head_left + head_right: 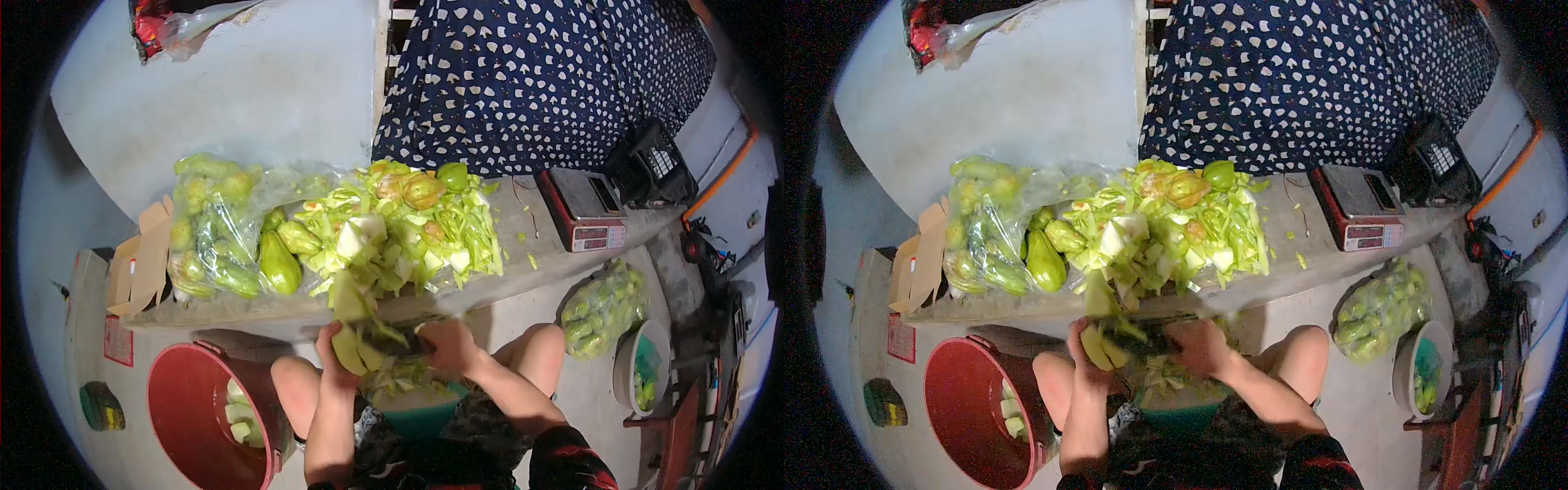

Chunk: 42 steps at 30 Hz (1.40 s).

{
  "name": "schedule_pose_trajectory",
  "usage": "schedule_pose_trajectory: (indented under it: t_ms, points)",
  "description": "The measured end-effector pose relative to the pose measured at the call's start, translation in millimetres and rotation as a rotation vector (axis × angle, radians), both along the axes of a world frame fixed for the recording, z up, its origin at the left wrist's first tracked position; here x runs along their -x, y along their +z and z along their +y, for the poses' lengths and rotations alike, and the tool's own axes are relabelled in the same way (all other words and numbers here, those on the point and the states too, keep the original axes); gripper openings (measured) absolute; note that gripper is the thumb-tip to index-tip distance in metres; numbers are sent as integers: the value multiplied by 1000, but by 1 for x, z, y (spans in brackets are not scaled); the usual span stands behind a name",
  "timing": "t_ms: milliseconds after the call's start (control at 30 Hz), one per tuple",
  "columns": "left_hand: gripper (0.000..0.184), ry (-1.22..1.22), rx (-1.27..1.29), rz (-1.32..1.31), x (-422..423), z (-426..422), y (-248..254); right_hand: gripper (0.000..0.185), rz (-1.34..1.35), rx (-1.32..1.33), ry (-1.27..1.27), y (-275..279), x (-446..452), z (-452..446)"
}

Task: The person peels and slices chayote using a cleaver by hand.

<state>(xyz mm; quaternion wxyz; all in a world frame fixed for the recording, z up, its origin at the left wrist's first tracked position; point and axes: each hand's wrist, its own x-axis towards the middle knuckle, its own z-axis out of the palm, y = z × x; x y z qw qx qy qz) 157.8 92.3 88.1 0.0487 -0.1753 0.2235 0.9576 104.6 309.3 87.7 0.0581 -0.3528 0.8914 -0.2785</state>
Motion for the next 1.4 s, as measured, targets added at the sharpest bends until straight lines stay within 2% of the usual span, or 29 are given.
schedule_pose_trajectory:
  t_ms: [67,133,200,267,300,433,500,567,633,733,800,933,1000,1100,1200,1333,1400]
  points:
    - [62,-13,48,49,3,-4,-11,34,-8,-10,-62,0,5,6]
    - [61,45,59,34,8,5,4,38,-18,-24,-112,6,7,8]
    - [61,117,62,0,6,8,3,40,37,17,121,10,-2,11]
    - [60,-26,-83,-9,6,-1,-8,39,97,107,187,3,-8,7]
    - [60,-30,-77,-15,5,0,-7,39,160,196,237,0,-11,6]
    - [61,22,-25,25,12,4,-8,36,274,208,253,0,-8,4]
    - [61,29,37,41,10,1,-8,35,95,-66,78,-3,-1,-1]
    - [61,58,106,-13,6,-3,-5,35,40,-37,-22,-8,4,4]
    - [62,15,67,56,8,-5,-5,36,-11,-11,-116,-8,8,6]
    - [62,64,45,53,5,1,-5,39,45,22,-2,-7,1,7]
    - [62,2,-30,60,6,-3,-14,42,2,122,169,0,-4,8]
    - [62,-33,-59,82,4,-3,-15,44,59,67,209,1,-3,5]
    - [64,-1,-33,74,3,-2,-11,32,192,213,-49,-5,2,-4]
    - [64,64,83,3,7,-3,-16,31,185,126,-98,-15,7,-2]
    - [65,36,90,86,4,3,-2,28,209,126,-94,-16,5,0]
    - [67,-55,-27,70,3,4,-12,25,122,109,-81,-22,18,4]
    - [70,-187,-40,191,3,1,-17,19,66,73,-430,-29,34,-3]
